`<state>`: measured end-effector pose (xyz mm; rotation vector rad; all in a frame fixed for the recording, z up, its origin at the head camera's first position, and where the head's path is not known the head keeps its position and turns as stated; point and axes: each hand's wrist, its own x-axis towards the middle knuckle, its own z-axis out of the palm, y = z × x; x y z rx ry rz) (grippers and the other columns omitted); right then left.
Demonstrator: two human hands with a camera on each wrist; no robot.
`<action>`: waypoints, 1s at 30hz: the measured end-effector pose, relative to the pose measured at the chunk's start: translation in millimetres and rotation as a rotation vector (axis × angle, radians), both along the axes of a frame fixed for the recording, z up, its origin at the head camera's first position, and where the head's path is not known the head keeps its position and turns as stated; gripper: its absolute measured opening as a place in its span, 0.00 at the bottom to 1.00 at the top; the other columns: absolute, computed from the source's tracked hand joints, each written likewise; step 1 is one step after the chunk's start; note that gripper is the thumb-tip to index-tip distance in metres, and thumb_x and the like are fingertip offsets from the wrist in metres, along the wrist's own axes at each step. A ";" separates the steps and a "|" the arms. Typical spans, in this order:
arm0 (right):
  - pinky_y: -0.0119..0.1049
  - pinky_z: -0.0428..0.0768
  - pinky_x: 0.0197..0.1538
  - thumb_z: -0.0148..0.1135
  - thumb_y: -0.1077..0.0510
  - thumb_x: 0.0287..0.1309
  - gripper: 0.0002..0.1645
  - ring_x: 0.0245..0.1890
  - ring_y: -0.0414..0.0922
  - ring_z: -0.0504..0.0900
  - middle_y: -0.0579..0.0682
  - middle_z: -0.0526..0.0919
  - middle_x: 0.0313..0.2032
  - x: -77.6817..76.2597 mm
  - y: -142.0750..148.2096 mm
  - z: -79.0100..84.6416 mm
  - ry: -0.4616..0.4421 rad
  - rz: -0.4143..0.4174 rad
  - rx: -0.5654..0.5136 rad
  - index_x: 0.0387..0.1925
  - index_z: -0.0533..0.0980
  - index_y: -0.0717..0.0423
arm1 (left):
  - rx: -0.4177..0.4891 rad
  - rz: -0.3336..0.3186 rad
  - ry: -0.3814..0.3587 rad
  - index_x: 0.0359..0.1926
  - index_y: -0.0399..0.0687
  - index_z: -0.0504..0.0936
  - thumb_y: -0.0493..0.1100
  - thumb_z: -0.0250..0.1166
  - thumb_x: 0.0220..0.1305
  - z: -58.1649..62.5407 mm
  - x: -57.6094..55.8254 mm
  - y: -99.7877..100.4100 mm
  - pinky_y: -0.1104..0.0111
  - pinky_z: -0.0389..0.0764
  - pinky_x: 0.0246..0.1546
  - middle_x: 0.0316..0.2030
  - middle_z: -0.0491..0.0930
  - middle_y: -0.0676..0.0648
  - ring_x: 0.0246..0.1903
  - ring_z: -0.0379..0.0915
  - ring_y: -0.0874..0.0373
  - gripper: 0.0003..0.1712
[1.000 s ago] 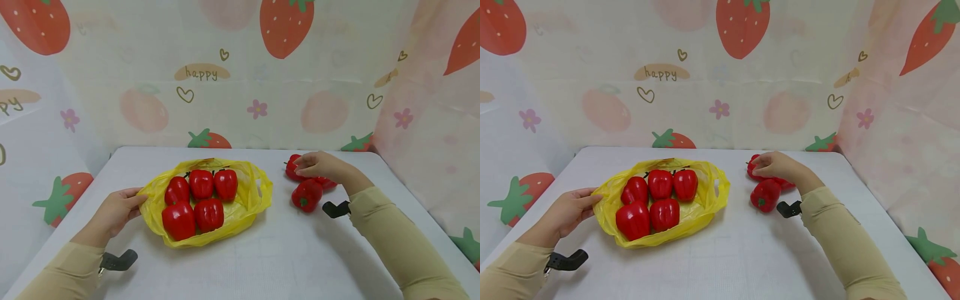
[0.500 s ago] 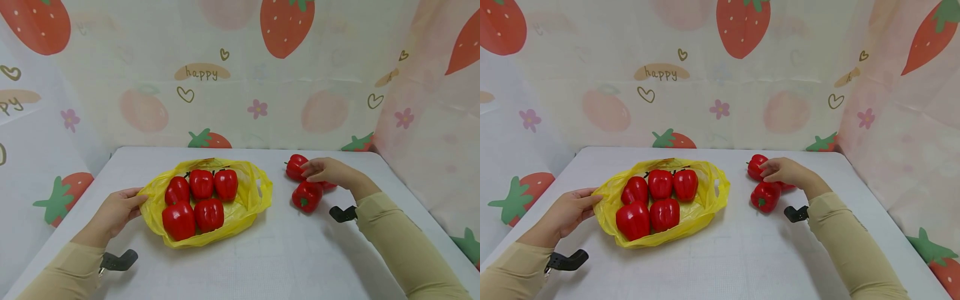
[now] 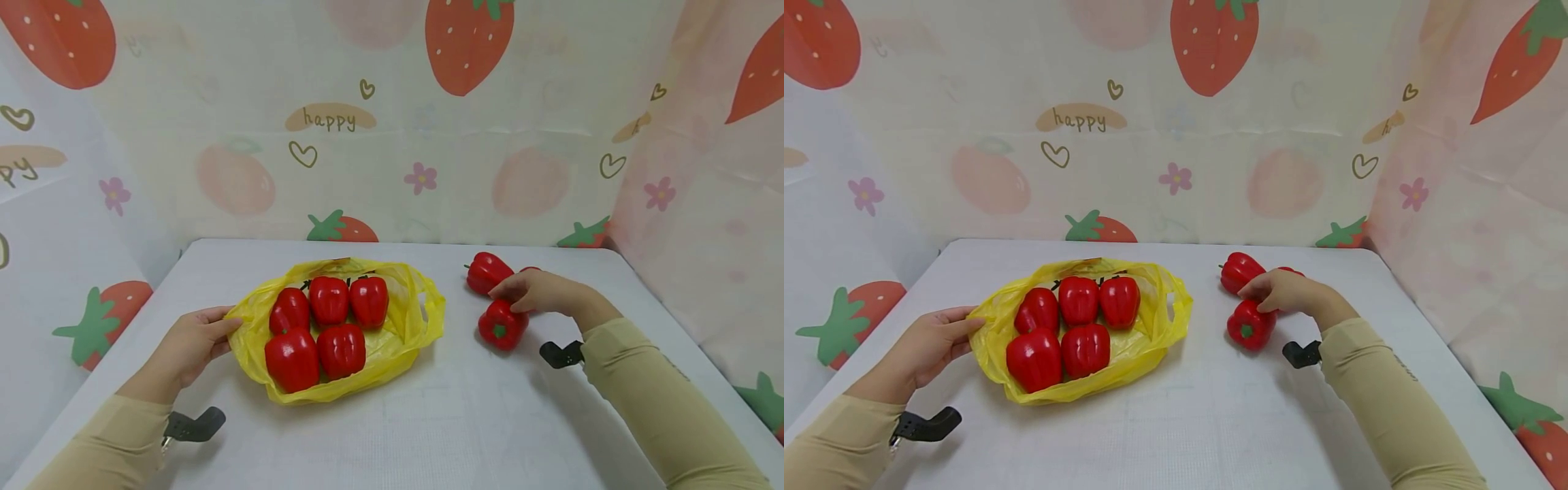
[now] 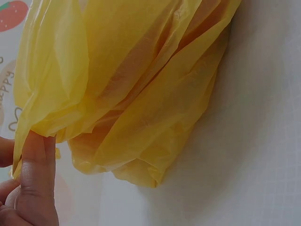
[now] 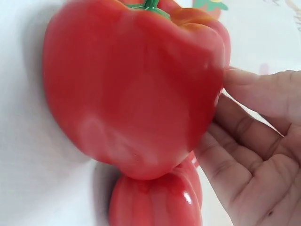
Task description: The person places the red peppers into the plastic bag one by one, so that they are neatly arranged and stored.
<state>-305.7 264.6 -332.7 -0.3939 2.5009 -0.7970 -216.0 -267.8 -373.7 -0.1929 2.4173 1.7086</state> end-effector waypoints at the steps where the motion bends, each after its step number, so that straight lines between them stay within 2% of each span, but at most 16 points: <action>1: 0.43 0.77 0.47 0.58 0.63 0.55 0.24 0.58 0.57 0.60 0.56 0.70 0.55 0.2 -0.1 0.3 0.009 0.004 0.007 0.56 0.73 0.52 | -0.001 0.000 0.002 0.64 0.37 0.61 0.54 0.54 0.65 0.0 0.3 -0.2 0.74 0.78 0.40 0.50 0.73 0.44 0.38 0.74 0.61 0.34; 9: 0.45 0.78 0.47 0.63 0.59 0.53 0.25 0.56 0.58 0.62 0.57 0.69 0.52 2.3 1.3 2.6 0.040 -0.003 0.057 0.54 0.74 0.54 | -0.007 0.004 0.007 0.65 0.37 0.61 0.55 0.54 0.65 -0.8 0.6 0.0 0.74 0.78 0.40 0.53 0.72 0.42 0.38 0.75 0.61 0.35; 16: 0.46 0.76 0.48 0.65 0.55 0.51 0.22 0.53 0.52 0.68 0.50 0.76 0.46 5.1 3.3 1.0 0.011 -0.013 0.058 0.50 0.76 0.52 | -0.005 0.004 0.003 0.65 0.37 0.61 0.54 0.54 0.65 -0.6 0.0 0.0 0.74 0.78 0.40 0.52 0.73 0.43 0.38 0.75 0.62 0.34; 19: 0.46 0.75 0.48 0.65 0.53 0.50 0.24 0.51 0.50 0.70 0.49 0.78 0.45 5.0 4.2 -0.9 0.003 0.000 0.048 0.51 0.75 0.53 | -0.007 0.004 0.001 0.65 0.37 0.61 0.54 0.54 0.65 -0.2 0.0 0.0 0.74 0.78 0.40 0.52 0.73 0.43 0.38 0.75 0.62 0.35; 25: 0.41 0.80 0.45 0.67 0.55 0.50 0.29 0.44 0.48 0.76 0.53 0.77 0.43 4.8 4.0 -4.0 -0.073 -0.019 -0.023 0.53 0.71 0.60 | -0.012 0.001 -0.001 0.65 0.37 0.61 0.54 0.54 0.65 1.1 0.0 0.0 0.74 0.78 0.41 0.54 0.71 0.40 0.38 0.75 0.62 0.34; 30: 0.42 0.81 0.42 0.68 0.54 0.48 0.32 0.42 0.49 0.76 0.56 0.75 0.41 8.8 4.4 -4.5 -0.123 -0.053 -0.056 0.54 0.70 0.61 | -0.015 0.001 -0.003 0.65 0.37 0.61 0.54 0.53 0.65 0.5 -0.5 0.3 0.74 0.78 0.41 0.54 0.71 0.40 0.38 0.75 0.61 0.34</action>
